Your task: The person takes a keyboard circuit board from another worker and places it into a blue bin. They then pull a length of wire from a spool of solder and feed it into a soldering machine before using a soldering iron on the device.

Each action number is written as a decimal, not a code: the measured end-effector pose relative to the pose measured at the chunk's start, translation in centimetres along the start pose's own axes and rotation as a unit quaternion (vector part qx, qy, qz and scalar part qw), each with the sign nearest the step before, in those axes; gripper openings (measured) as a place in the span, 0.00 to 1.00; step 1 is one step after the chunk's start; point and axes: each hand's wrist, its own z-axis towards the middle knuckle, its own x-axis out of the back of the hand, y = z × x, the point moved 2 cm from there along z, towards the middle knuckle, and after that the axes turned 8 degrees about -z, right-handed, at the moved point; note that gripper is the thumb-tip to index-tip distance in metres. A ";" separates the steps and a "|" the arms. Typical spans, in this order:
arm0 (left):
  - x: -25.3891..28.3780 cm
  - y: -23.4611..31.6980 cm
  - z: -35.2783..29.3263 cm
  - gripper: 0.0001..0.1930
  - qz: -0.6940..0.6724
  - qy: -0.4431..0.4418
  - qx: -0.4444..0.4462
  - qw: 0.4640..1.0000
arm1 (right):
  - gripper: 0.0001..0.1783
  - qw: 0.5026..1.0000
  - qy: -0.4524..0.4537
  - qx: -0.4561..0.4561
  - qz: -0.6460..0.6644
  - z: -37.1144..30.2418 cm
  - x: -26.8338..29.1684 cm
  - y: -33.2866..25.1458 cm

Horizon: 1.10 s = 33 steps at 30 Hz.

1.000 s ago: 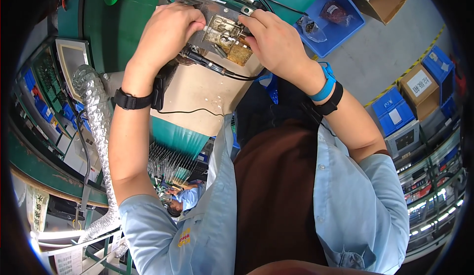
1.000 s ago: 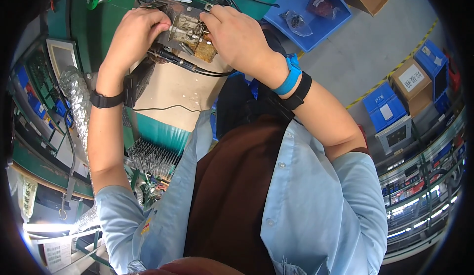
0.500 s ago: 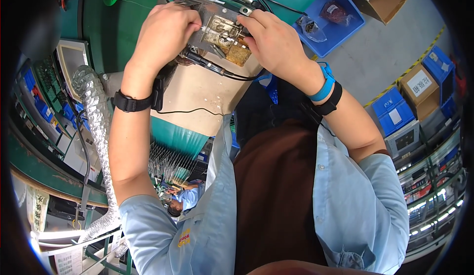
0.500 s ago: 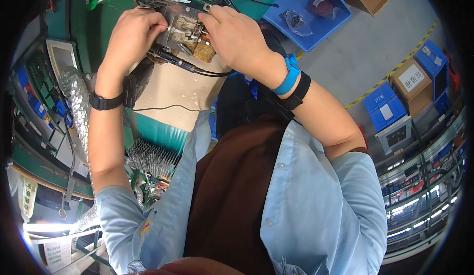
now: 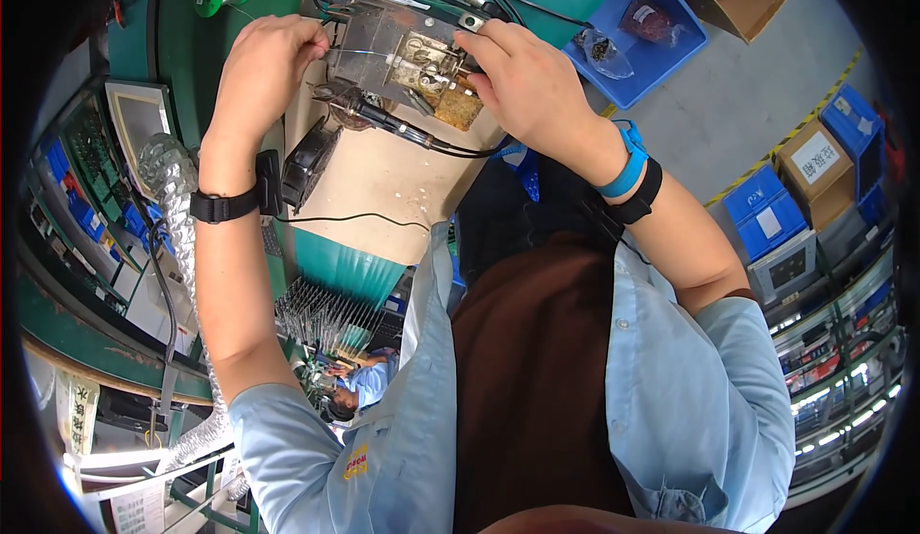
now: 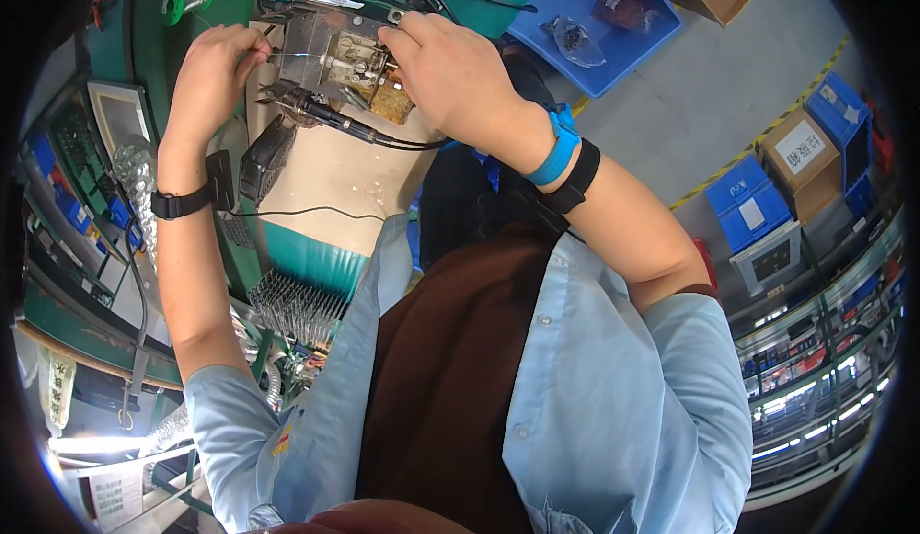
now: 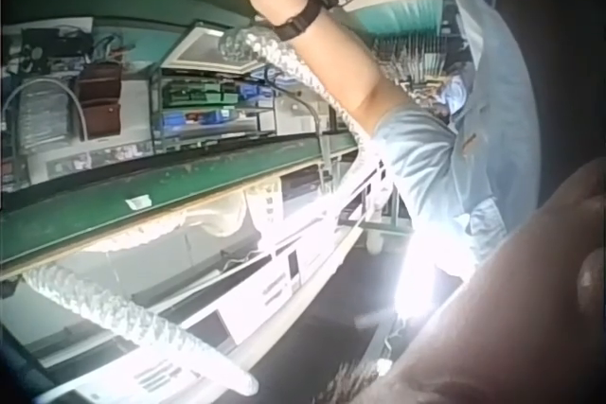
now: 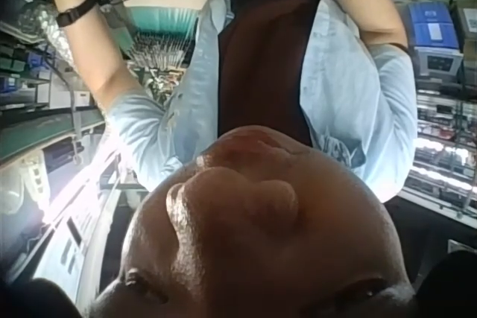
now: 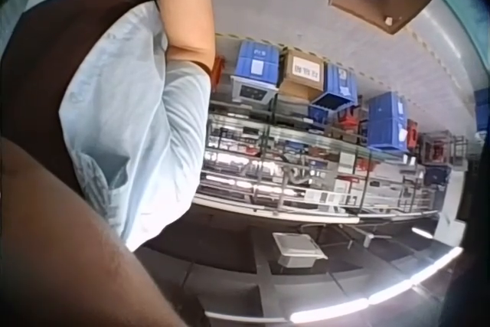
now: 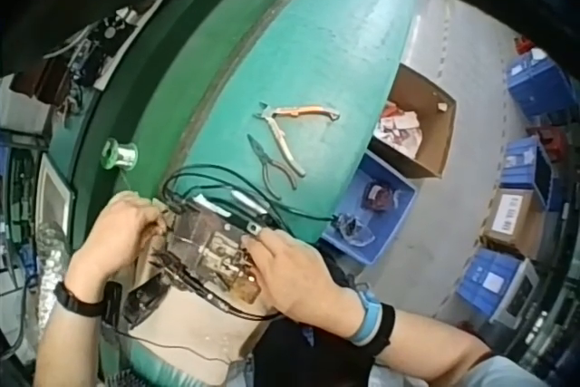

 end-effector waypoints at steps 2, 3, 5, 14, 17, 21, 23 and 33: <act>-0.2 0.6 0.2 0.02 0.012 0.005 -0.014 1.000 | 0.25 1.000 -0.002 0.000 0.002 0.0 -0.1 0.0; -0.3 0.8 0.3 0.01 0.018 0.007 -0.021 1.000 | 0.25 1.000 -0.002 0.000 0.003 0.0 -0.1 0.0; -0.2 0.9 0.5 0.01 0.014 0.007 -0.022 1.000 | 0.26 1.000 0.000 -0.002 0.003 0.0 -0.1 0.0; -0.9 3.1 0.8 0.00 -0.021 0.016 -0.038 0.999 | 0.25 1.000 -0.005 -0.008 0.006 0.0 0.0 -0.1; -1.3 3.8 0.9 0.01 -0.015 0.017 -0.037 0.999 | 0.25 1.000 -0.008 -0.007 0.004 0.0 0.0 0.0; -1.9 4.4 1.0 0.02 -0.012 0.014 -0.031 0.999 | 0.25 1.000 -0.009 -0.008 0.001 0.0 -0.1 -0.1; -2.2 4.6 1.1 0.02 -0.022 0.018 -0.035 0.999 | 0.25 1.000 -0.010 -0.009 0.002 0.0 0.0 -0.1; -0.8 1.6 0.3 0.02 -0.021 0.027 0.001 0.999 | 0.25 1.000 -0.001 -0.005 0.006 0.0 0.0 0.0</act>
